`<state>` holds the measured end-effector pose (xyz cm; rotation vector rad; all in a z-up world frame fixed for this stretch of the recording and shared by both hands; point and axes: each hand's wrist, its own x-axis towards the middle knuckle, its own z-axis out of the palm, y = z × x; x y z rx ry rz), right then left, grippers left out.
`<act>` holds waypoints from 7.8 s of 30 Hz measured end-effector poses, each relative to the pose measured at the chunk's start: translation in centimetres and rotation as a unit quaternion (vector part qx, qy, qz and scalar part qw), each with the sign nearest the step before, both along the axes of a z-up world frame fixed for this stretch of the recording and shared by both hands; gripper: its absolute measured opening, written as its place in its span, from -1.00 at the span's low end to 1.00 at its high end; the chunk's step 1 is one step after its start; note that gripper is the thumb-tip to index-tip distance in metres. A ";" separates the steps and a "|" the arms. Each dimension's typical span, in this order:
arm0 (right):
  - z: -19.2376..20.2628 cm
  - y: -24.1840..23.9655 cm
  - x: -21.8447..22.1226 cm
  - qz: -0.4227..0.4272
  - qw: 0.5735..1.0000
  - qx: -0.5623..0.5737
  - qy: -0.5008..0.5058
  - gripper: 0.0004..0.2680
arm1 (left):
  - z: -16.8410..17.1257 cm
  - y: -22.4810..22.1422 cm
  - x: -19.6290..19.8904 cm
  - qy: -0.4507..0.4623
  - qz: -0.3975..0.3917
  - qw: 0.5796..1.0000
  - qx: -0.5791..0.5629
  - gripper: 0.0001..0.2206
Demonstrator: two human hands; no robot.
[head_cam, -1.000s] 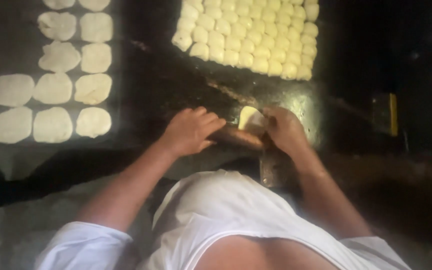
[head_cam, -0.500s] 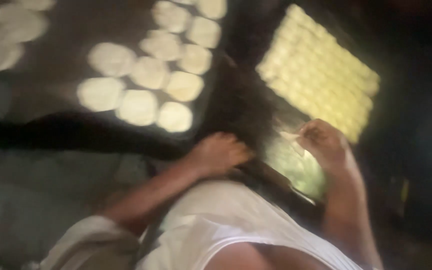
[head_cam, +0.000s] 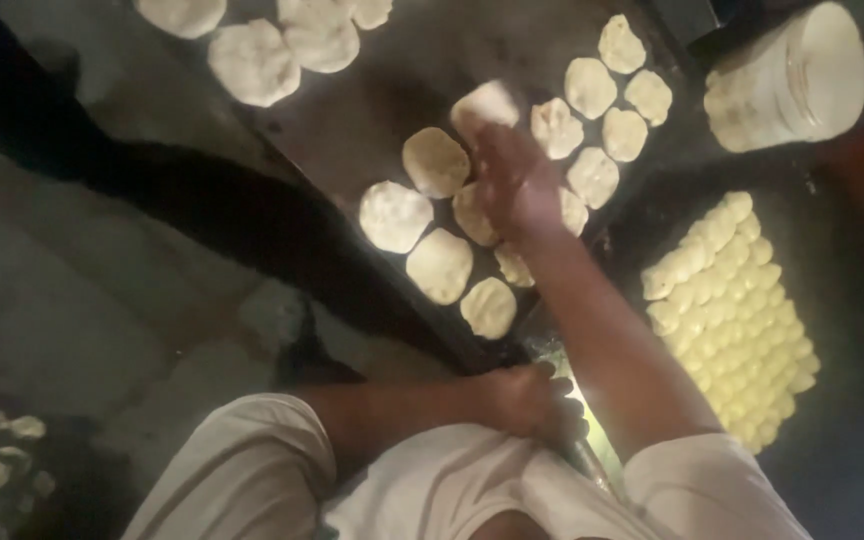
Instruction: Rolling out small pieces of dough and placing them on baking trays.
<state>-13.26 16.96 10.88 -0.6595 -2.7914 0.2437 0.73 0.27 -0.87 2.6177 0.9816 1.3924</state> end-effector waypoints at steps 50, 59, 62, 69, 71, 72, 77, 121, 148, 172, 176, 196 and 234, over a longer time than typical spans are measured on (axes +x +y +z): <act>0.0 -18.9 45.5 -0.217 0.950 0.215 -0.069 -0.57 | 14.0 -1.3 -0.4 0.139 0.275 0.911 -0.273 -0.55; 3.1 -21.4 44.8 -0.287 0.934 -0.060 -0.206 -0.45 | 10.9 -0.1 0.9 0.117 0.273 0.944 -0.142 -0.46; 3.8 -20.9 48.2 -0.299 0.949 -0.097 -0.009 -0.65 | 13.0 -0.2 1.7 0.121 0.215 0.957 -0.155 -0.45; -7.5 -9.9 57.3 -0.337 0.920 0.108 0.171 -0.83 | 14.4 6.2 6.3 0.224 0.112 0.891 -0.377 -0.47; -3.3 -8.5 55.1 -0.421 0.893 0.020 0.159 -0.86 | 15.5 7.2 6.2 0.246 0.110 0.881 -0.389 -0.51; -1.0 -7.3 53.9 -0.497 0.853 -0.071 0.139 -0.86 | 16.1 8.1 6.0 0.266 0.105 0.870 -0.402 -0.54; -7.6 -17.0 56.4 -0.401 0.890 -0.047 0.214 -0.87 | 13.9 0.9 5.2 0.269 0.062 0.915 -0.296 -0.43; -0.4 10.8 -1.3 0.121 0.954 0.275 -0.021 -0.58 | 0.5 0.0 -2.1 0.050 0.042 0.996 0.053 -0.89; 3.7 -11.3 41.4 -0.400 0.896 0.044 0.189 -0.85 | 11.2 -0.5 -3.3 0.132 0.163 0.945 -0.249 -0.57; -4.0 -14.3 54.6 -0.393 0.903 0.128 0.119 -0.86 | 13.8 3.5 4.8 0.251 0.068 0.934 -0.243 -0.43; -4.8 -10.4 55.3 -0.487 0.864 0.108 0.073 -0.83 | 14.9 6.2 5.5 0.259 0.137 0.891 -0.346 -0.42; 1.4 -11.4 42.9 -0.392 0.899 -0.179 -0.078 -0.81 | 10.4 -2.4 -5.4 0.247 0.004 0.954 -0.169 -0.41; 2.6 2.7 34.6 -0.334 0.933 0.003 -0.136 -0.79 | 8.1 -1.7 -4.5 0.159 0.046 0.977 -0.131 -0.45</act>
